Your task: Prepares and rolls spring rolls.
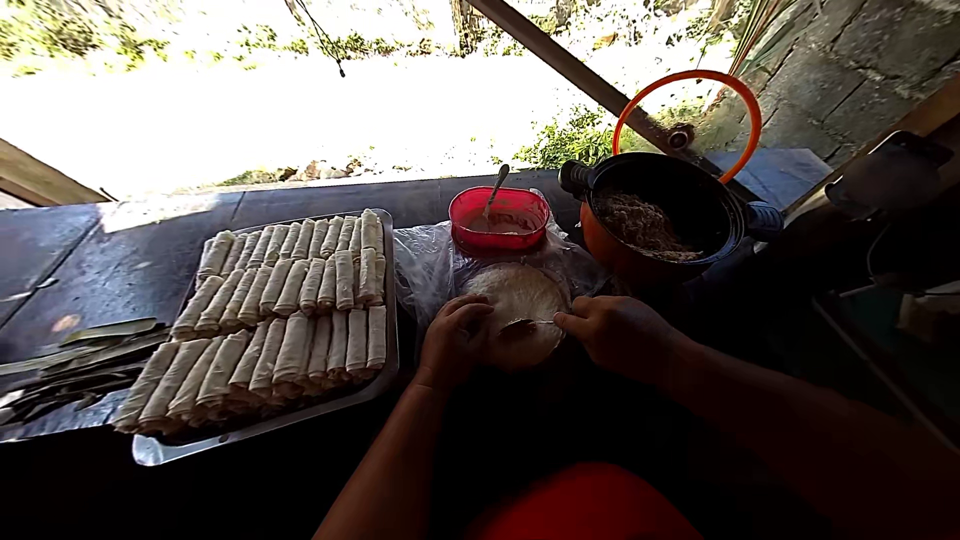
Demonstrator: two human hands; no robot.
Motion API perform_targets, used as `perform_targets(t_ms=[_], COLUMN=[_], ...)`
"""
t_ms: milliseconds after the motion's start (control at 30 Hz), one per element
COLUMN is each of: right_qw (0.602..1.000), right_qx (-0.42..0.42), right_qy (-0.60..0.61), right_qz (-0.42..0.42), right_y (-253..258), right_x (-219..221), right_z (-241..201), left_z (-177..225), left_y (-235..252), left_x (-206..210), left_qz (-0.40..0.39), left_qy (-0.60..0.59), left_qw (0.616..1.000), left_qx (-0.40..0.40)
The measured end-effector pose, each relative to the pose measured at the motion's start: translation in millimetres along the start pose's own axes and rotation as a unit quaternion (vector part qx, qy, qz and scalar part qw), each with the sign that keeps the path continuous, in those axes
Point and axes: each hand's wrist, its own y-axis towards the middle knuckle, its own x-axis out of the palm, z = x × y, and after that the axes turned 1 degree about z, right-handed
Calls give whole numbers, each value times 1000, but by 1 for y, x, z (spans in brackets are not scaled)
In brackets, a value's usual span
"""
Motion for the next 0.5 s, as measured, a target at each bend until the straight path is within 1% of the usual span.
perform_targets(t_ms=[67,167,233,300,333,500], right_qw=[1000,999,999,1000,1000,998], right_qx=[0,2,1,-6,-11,18], right_qy=[3,14,11,1,-1,23], right_qz=[10,47,34,7,8,55], right_y=[-1,-2,-2,-4,-4,0], right_x=[0,-11,-10,0,4,-13], right_z=[-1,3,3,1,2,13], left_z=[1,2,1,1,2,0], left_y=[1,0,0,0,0,0], left_x=[0,-1,0,1,1,1], left_qz=[0,-2,2,4,3,-7], left_qy=[0,-3,-3,-2,-1,1], left_qw=[1000,1000,1000,1000,1000,1000], left_qx=[1,-7,-4,1,2,-9])
